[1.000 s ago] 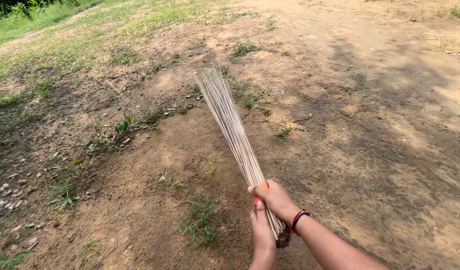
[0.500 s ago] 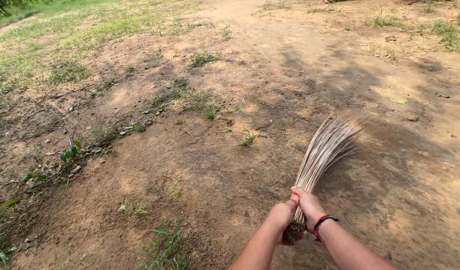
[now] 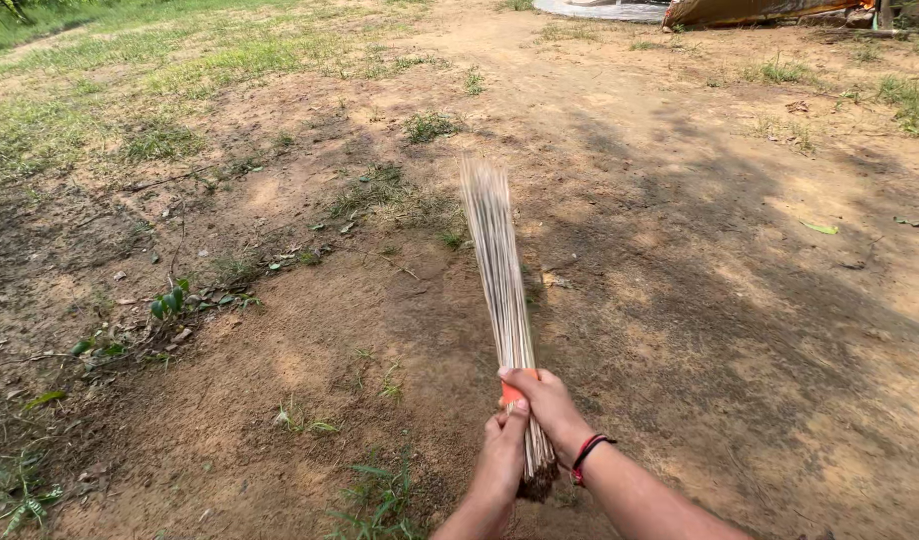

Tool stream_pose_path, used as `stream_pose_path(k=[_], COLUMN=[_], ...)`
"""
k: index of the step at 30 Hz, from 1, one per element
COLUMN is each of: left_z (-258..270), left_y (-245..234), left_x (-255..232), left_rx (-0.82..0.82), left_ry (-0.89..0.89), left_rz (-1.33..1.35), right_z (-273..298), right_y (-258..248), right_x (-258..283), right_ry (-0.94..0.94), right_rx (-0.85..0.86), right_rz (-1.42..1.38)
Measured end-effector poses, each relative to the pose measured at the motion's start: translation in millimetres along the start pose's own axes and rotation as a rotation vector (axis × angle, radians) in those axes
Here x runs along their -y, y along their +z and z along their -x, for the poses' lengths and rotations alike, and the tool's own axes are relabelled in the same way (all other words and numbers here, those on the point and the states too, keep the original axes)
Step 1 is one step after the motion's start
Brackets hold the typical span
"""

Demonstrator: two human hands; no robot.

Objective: The person sweeps dirt and debris from an outdoor ground area using a bundle of sticks and gathers small clumps of grass by hand.

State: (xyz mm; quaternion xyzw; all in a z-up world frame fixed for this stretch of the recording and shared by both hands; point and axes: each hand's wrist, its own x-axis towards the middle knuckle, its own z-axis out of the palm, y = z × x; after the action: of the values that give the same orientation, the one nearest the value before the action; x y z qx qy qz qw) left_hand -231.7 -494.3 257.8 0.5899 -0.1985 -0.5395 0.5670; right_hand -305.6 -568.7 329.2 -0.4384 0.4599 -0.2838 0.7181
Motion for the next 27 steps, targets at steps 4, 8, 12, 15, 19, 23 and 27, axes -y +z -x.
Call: stream_pose_path(k=[4, 8, 12, 15, 19, 23, 27], left_z=[10, 13, -11, -22, -11, 9, 16], left_y=[20, 14, -35, -70, -114, -135, -141], left_x=[-30, 3, 89, 124, 102, 67, 59], left_rx=[0.274, 0.322, 0.03, -0.293, -0.533, -0.559, -0.227], left_ry=[-0.095, -0.37, -0.192, 0.008, 0.086, 0.118, 0.014], left_rz=[-0.012, 0.102, 0.364, 0.535, 0.637, 0.831, 0.57], right_z=[5, -1, -13, -14, 7, 40, 37], right_y=[-31, -51, -8, 66, 150, 165, 148], right_x=[-20, -67, -92, -80, -54, -41, -47], right_ry=[-0.051, 0.071, 0.151, 0.216, 0.033, -0.081, -0.061], right_rx=[-0.406, -0.439, -0.069, 0.221, 0.519, 0.362, 0.067], right_rz=[-0.29, -0.173, 0.219, 0.459, 0.617, 0.646, 0.413])
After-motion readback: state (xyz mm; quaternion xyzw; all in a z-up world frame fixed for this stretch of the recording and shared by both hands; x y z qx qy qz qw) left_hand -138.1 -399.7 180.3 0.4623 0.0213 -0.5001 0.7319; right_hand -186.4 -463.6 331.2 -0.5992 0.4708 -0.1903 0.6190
